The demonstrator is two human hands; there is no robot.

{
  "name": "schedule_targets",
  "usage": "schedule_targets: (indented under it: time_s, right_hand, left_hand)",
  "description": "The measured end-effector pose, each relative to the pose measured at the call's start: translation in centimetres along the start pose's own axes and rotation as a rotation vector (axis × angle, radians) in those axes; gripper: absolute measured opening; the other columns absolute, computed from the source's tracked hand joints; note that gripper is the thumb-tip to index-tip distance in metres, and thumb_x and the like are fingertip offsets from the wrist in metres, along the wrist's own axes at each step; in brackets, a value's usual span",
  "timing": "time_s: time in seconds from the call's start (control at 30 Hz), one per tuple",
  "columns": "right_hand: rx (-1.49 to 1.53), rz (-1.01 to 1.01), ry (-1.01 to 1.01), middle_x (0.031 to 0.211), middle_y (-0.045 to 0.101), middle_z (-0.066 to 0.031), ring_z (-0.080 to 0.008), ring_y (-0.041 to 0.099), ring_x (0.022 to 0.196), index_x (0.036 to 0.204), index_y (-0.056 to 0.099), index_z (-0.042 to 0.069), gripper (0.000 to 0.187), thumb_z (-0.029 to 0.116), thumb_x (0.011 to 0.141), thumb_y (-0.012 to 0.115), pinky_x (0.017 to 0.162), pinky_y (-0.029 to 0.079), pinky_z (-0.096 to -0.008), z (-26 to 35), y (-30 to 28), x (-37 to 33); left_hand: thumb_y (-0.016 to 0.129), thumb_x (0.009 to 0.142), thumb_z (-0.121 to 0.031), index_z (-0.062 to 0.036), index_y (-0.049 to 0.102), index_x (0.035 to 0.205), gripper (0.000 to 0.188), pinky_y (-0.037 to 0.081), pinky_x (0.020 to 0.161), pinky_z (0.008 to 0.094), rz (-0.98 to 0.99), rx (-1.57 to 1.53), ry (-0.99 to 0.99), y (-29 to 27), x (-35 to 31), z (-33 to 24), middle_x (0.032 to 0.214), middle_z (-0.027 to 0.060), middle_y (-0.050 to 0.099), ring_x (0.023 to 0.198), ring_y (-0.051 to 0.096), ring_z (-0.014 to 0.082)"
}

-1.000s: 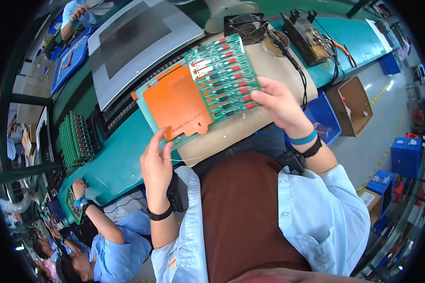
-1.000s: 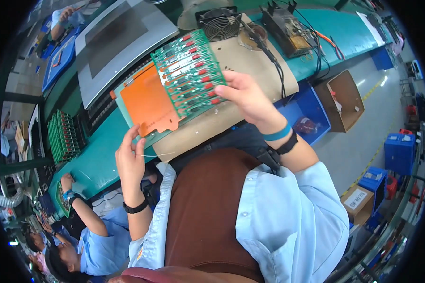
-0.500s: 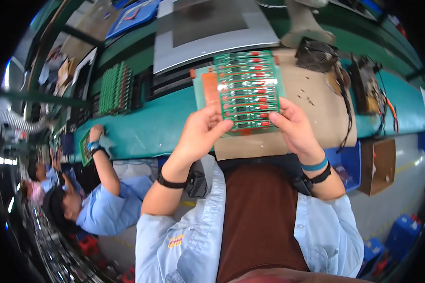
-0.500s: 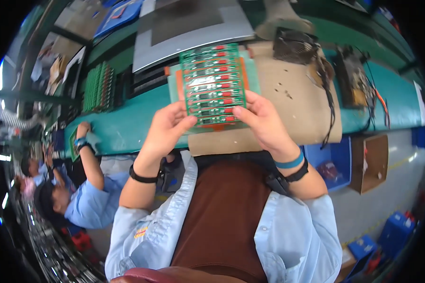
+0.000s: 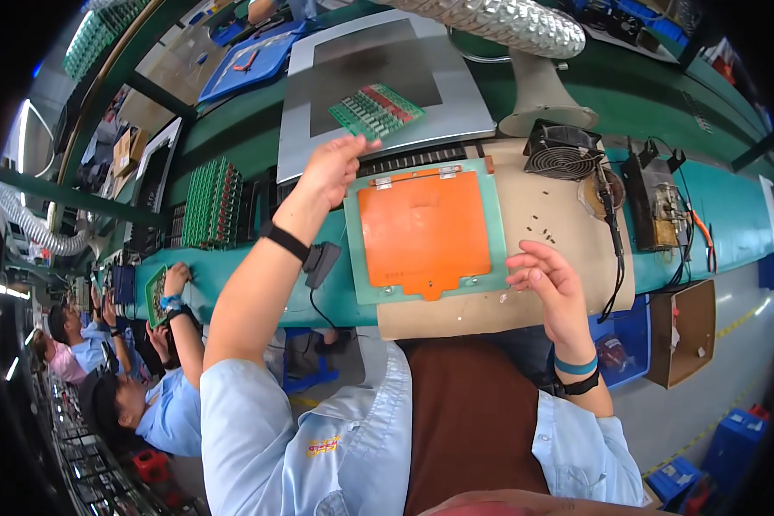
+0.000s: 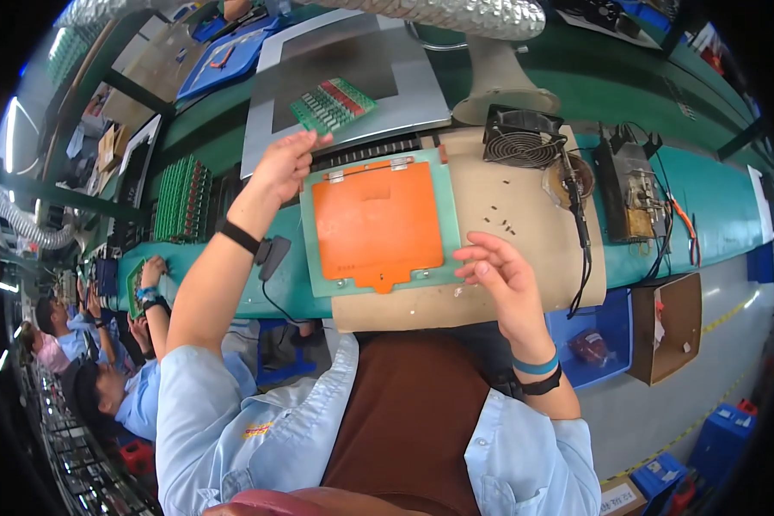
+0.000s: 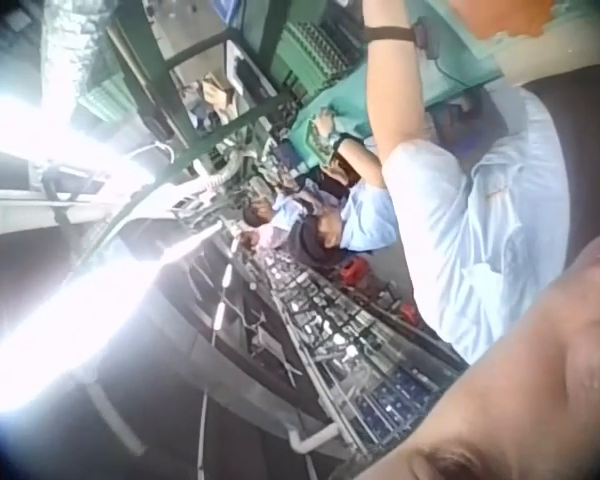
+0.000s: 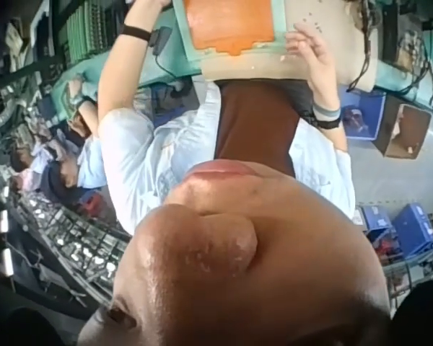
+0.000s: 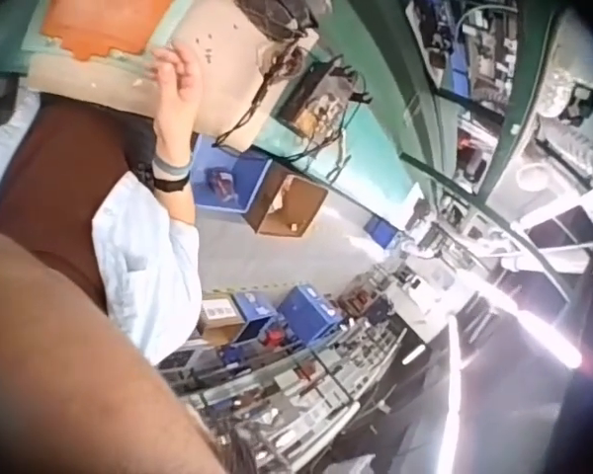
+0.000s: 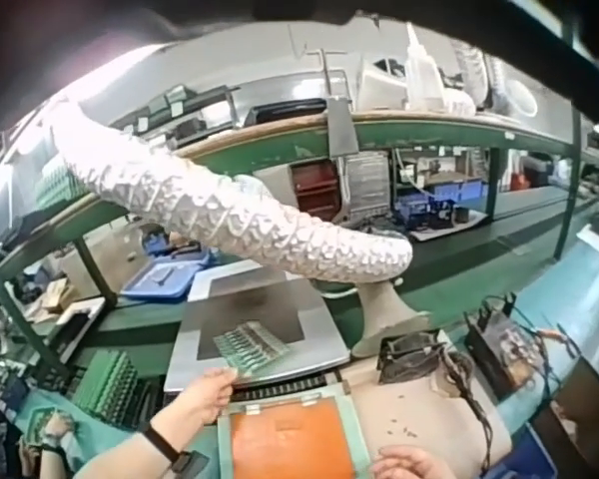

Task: Soldering electronic components onto a printed circuit board using a soldering iron.

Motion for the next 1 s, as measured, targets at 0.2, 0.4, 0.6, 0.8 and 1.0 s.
schedule_targets:
  time_s: [0.2,0.4,0.6,0.8,1.0]
  right_hand:
    - [-0.022,-0.028,-0.023,0.124,0.069,-0.0141,-0.0181,0.069,0.100,0.141,0.054,-0.003,0.039,0.011,0.104,0.056,0.089,0.053,-0.0303,-0.1,-0.9,-0.9]
    - [-0.051,-0.021,0.000,0.122,0.070,-0.0145,-0.0183,0.069,0.099,0.139,0.055,-0.003,0.038,0.010,0.104,0.056,0.090,0.053,-0.0305,-1.0,-1.0,-1.1]
    - [-0.056,0.031,0.023,0.120,0.070,-0.0147,-0.0184,0.069,0.098,0.138,0.056,-0.004,0.037,0.010,0.103,0.056,0.090,0.053,-0.0307,-1.1,0.3,-0.9]
    - [-0.069,0.071,0.024,0.118,0.071,-0.0146,-0.0183,0.069,0.097,0.136,0.056,-0.005,0.036,0.009,0.103,0.056,0.089,0.053,-0.0306,-1.5,1.2,-0.5]
    - [-0.061,0.069,0.041,0.116,0.071,-0.0145,-0.0182,0.069,0.094,0.134,0.058,-0.005,0.034,0.010,0.103,0.056,0.087,0.053,-0.0305,-1.4,2.1,-0.1]
  left_hand:
    - [0.041,0.111,-0.019,-0.0001,0.040,0.149,0.043,0.038,0.053,0.0237,-0.164,-0.252,0.005,1.5,4.8,-3.2,0.139,0.0227,0.062,0.070,0.056,0.0140]
    - [0.038,0.110,-0.017,0.0003,0.040,0.151,0.044,0.039,0.054,0.0231,-0.053,-0.117,0.126,2.4,-0.7,-3.9,0.135,0.0208,0.064,0.074,0.057,0.0137]
    - [0.042,0.110,-0.017,-0.0028,0.051,0.144,0.038,0.039,0.054,0.0212,-0.025,0.097,0.327,1.4,-12.7,-4.7,0.110,0.0103,0.071,0.070,0.055,0.0077]
    - [0.047,0.109,-0.015,-0.0043,0.062,0.134,0.031,0.044,0.057,0.0219,-0.409,0.510,0.599,-5.0,-21.2,-5.5,0.090,0.0033,0.071,0.068,0.056,0.0064]
    - [0.060,0.104,-0.024,-0.0066,0.075,0.110,0.024,0.049,0.060,0.0297,-1.055,0.828,0.668,-15.1,-26.6,-8.2,0.074,0.0030,0.070,0.062,0.060,0.0126]
Point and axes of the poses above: each hand's wrist, its own x-axis towards the middle knuckle, its own y-axis out of the palm, z = x × y, the point moved 9 cm from there along x, towards the middle knuckle
